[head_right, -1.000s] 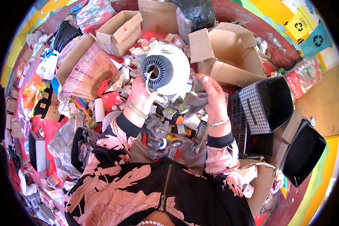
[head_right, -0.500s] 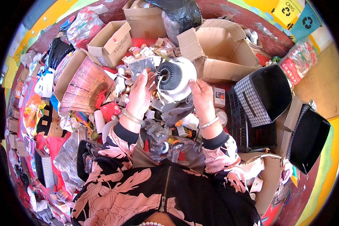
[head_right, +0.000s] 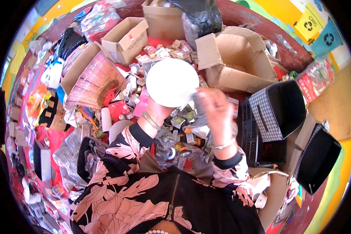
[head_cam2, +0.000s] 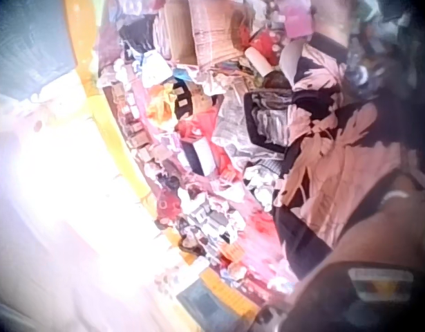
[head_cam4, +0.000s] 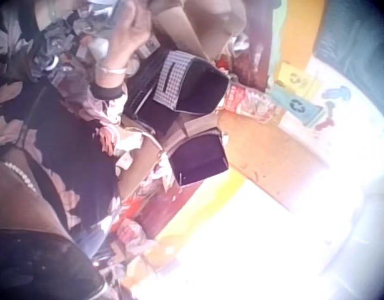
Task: The person sits on the floor and cleans a white circular electronic device with a grey cloth. They wipe the front grille and the back of the device, then place it into a cardboard box. They then pick up a white bowl and wipe it with the cloth.
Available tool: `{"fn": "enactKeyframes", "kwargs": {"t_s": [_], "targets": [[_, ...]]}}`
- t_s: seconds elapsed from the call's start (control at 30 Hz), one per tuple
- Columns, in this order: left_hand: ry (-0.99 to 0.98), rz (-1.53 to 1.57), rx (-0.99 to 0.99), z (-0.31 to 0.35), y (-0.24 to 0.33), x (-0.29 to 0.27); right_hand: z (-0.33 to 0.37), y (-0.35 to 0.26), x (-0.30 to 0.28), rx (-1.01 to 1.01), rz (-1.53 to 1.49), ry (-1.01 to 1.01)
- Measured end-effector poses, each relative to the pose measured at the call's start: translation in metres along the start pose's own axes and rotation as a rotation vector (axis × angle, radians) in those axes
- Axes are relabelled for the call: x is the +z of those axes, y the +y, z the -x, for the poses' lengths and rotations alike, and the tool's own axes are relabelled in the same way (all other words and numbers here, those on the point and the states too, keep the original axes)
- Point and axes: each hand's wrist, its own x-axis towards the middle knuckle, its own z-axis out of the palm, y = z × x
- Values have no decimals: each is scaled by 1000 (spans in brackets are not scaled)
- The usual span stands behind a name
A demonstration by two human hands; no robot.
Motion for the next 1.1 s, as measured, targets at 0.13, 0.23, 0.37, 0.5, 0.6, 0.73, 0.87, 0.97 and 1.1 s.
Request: {"fn": "enactKeyframes", "kwargs": {"t_s": [0.13, 0.23, 0.37, 0.5, 0.6, 0.73, 0.87, 0.97, 1.1], "targets": [[-154, -10, 15, 8, 6, 2, -34, 13, -66, 275, -338, 337], [-79, -72, 99, 13, 17, -2, -36, 62, -71, 709, -523, 201], [-140, -65, 121, 10, 25, -2, -2, 105, -28, 929, -35, -631], [-160, 13, 142, 7, 30, -6, 21, 100, -11, 682, 94, -558], [-132, 48, 134, 14, 35, 0, -1, 63, -31, 444, -58, -52], [-135, 58, 157, 17, 43, -5, -11, 80, -110, 622, -354, 328], [-158, 113, 150, 19, 44, 0, 28, 103, -75, 996, -359, -43], [-146, 114, 171, 21, 45, 1, 41, 55, -45, 820, -408, -110], [-88, 69, 180, 28, 50, 8, 35, -43, -45, 347, -625, 177]]}}
